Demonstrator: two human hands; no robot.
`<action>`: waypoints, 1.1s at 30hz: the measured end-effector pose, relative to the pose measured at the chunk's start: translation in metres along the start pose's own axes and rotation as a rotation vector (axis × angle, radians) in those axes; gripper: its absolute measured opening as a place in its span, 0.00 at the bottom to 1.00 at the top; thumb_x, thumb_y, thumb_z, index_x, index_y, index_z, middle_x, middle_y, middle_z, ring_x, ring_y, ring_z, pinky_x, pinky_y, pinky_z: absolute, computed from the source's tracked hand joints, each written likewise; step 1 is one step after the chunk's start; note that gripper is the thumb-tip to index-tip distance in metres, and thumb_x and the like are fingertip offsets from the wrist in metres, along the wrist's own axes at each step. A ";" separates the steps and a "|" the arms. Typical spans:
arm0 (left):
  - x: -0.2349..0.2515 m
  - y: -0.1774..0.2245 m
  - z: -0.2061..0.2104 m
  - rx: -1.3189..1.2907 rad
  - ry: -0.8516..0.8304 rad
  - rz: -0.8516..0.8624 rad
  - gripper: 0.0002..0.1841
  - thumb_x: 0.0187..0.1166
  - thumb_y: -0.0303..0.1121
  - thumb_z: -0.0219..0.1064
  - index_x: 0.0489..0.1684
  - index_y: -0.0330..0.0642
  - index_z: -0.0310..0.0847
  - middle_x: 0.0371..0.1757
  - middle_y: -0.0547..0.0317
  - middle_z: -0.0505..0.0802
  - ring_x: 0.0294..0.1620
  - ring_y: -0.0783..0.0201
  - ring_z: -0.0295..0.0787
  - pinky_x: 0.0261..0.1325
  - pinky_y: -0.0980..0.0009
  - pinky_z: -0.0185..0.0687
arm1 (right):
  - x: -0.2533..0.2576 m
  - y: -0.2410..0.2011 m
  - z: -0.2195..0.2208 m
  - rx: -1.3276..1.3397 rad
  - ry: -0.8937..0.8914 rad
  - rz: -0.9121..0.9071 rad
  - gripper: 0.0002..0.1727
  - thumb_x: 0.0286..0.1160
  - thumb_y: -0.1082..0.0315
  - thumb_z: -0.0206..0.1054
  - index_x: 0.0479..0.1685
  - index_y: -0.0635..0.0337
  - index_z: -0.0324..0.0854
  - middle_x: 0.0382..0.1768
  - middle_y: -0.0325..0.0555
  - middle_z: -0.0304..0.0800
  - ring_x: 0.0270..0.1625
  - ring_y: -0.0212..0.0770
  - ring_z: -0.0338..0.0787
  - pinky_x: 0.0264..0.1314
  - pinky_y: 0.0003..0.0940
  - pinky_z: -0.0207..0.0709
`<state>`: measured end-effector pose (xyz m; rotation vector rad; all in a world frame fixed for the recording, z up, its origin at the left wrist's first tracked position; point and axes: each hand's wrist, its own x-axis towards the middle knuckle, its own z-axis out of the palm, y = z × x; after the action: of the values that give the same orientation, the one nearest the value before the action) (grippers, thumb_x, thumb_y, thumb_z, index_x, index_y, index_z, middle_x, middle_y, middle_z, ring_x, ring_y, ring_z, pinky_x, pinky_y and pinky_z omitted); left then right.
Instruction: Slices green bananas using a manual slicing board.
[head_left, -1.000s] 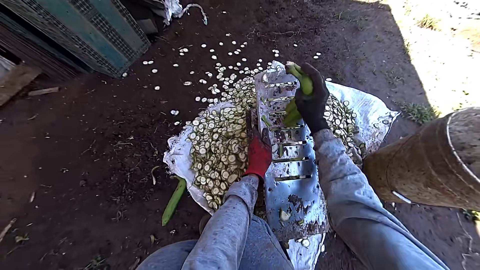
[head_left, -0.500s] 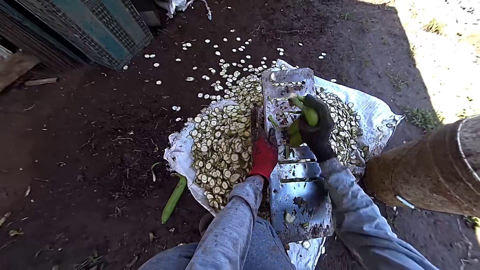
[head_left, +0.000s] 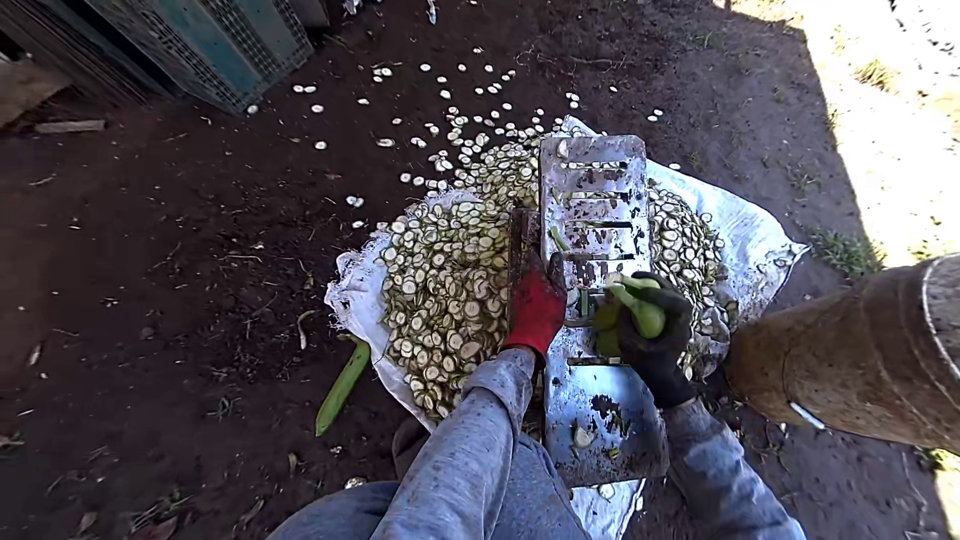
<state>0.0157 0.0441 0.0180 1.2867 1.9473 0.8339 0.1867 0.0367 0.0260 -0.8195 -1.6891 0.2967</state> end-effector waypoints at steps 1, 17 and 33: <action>0.000 0.000 -0.002 -0.002 -0.008 -0.005 0.35 0.93 0.57 0.43 0.94 0.48 0.48 0.68 0.35 0.87 0.64 0.37 0.88 0.63 0.36 0.82 | 0.030 0.025 0.018 -0.019 0.003 -0.030 0.23 0.60 0.72 0.75 0.58 0.57 0.78 0.59 0.55 0.88 0.65 0.47 0.88 0.66 0.42 0.85; 0.013 0.005 0.001 0.035 0.023 0.004 0.34 0.95 0.53 0.42 0.93 0.40 0.53 0.74 0.35 0.84 0.72 0.40 0.84 0.74 0.40 0.76 | -0.035 -0.015 0.000 -0.031 -0.023 0.061 0.24 0.63 0.62 0.79 0.59 0.46 0.78 0.59 0.49 0.89 0.63 0.44 0.88 0.67 0.42 0.83; 0.013 0.005 -0.002 0.050 0.029 0.026 0.33 0.95 0.52 0.43 0.93 0.41 0.52 0.71 0.35 0.85 0.71 0.40 0.85 0.75 0.42 0.76 | 0.081 -0.022 0.035 -0.496 -0.391 0.260 0.25 0.63 0.73 0.77 0.65 0.57 0.84 0.61 0.58 0.87 0.63 0.61 0.88 0.60 0.62 0.83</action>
<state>0.0127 0.0579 0.0208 1.3380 1.9896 0.8258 0.1395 0.0818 0.0896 -1.4272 -2.0595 0.2248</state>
